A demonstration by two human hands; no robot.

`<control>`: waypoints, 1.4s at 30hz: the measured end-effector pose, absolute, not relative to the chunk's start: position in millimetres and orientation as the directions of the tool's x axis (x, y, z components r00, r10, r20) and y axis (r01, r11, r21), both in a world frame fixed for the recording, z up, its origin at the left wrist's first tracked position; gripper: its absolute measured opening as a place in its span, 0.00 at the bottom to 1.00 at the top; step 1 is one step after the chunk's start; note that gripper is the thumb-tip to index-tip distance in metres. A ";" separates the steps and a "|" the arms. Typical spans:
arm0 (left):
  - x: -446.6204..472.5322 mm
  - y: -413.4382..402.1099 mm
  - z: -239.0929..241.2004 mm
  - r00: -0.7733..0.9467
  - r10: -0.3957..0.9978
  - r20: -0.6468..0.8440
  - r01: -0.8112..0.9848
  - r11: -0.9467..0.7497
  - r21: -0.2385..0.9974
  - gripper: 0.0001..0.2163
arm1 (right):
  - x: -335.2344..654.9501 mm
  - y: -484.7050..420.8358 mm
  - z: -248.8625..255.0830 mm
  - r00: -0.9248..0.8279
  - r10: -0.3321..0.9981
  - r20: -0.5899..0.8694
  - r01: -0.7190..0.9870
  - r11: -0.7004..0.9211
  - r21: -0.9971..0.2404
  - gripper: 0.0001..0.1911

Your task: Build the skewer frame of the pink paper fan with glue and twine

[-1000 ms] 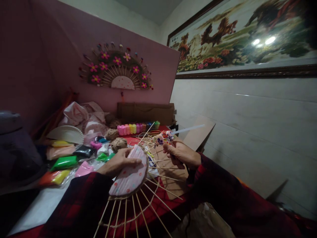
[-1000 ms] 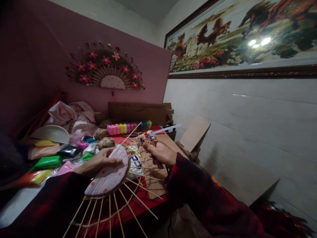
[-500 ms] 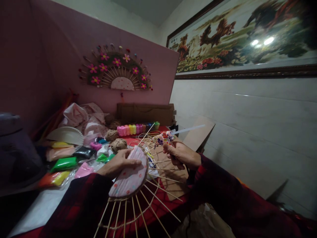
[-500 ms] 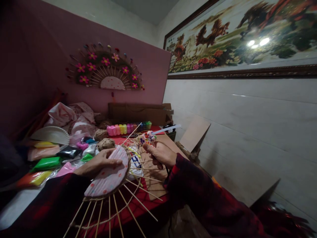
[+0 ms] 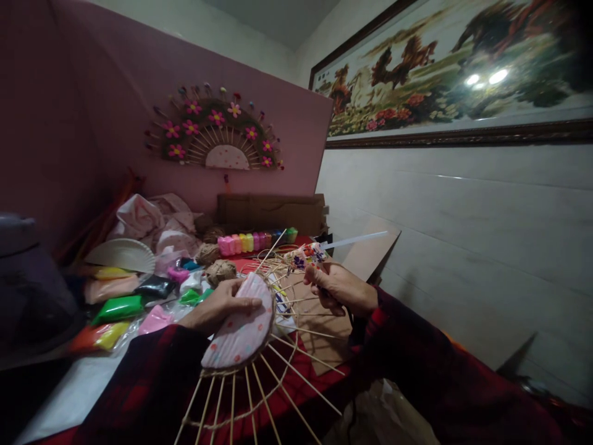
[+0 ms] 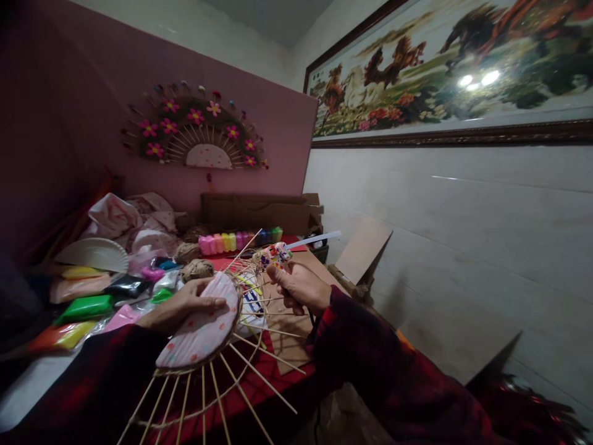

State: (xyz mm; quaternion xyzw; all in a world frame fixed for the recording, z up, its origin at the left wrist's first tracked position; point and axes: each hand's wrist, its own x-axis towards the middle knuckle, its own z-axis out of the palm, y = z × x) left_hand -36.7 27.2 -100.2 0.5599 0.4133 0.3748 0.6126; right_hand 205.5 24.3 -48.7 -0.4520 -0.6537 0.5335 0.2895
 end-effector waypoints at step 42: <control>-39.5 28.2 -101.5 0.373 0.924 -0.082 0.002 0.087 0.996 0.14 | 203.6 25.3 -44.6 -0.406 0.902 -0.147 0.211 -0.064 -0.975 0.29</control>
